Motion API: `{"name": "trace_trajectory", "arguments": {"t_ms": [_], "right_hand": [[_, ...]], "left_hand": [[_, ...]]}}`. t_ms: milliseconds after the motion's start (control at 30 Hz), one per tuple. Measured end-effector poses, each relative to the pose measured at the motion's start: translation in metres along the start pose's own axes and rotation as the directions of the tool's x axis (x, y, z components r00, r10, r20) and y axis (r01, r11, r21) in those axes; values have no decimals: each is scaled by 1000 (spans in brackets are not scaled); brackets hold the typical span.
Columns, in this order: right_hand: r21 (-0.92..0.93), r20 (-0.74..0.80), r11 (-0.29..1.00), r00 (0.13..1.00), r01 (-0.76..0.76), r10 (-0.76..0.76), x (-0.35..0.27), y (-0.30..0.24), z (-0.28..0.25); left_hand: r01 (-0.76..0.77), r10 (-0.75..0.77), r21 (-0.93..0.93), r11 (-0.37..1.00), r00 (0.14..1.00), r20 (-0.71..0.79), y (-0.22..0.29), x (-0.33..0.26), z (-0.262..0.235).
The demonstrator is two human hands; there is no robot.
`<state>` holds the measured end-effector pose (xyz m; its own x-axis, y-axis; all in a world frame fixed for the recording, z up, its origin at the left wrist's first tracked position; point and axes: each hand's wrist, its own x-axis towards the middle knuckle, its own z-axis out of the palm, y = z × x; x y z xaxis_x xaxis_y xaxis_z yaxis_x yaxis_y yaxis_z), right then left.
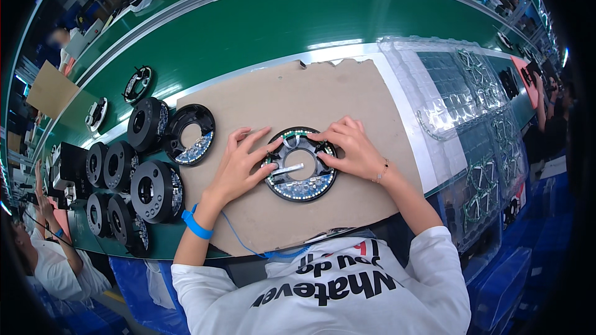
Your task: The person assembles circular LED light units by inserting curved circuit boards into circular plastic housings, connecting the wiring by hand, and placing the assembled units onto the conveyor line.
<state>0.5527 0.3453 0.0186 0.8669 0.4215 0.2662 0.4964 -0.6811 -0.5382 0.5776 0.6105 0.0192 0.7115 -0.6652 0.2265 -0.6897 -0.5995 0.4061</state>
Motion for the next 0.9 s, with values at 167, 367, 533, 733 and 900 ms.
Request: {"name": "trace_trajectory", "arguments": {"t_ms": [167, 367, 533, 733, 900], "right_hand": [[-26, -55, 1000, 998, 10, -11, -1, 1, 4], [-42, -72, 999, 997, 9, -12, 0, 0, 6], [-76, -17, 996, 998, 52, -53, -5, -8, -1], [-75, 59, 993, 995, 88, -83, -5, -18, -14], [9, 230, 992, 965, 124, -122, 30, -19, -38]], "left_hand": [[4, -3, 8, 1000, 999, -34, 1, 0, 2], [-11, 16, 48, 999, 994, -105, 4, 4, 6], [9, -3, 56, 998, 995, -103, 5, 2, 5], [85, -82, -76, 994, 996, 37, 3, 3, -3], [171, -205, -383, 908, 978, -49, 6, 3, 2]]}}
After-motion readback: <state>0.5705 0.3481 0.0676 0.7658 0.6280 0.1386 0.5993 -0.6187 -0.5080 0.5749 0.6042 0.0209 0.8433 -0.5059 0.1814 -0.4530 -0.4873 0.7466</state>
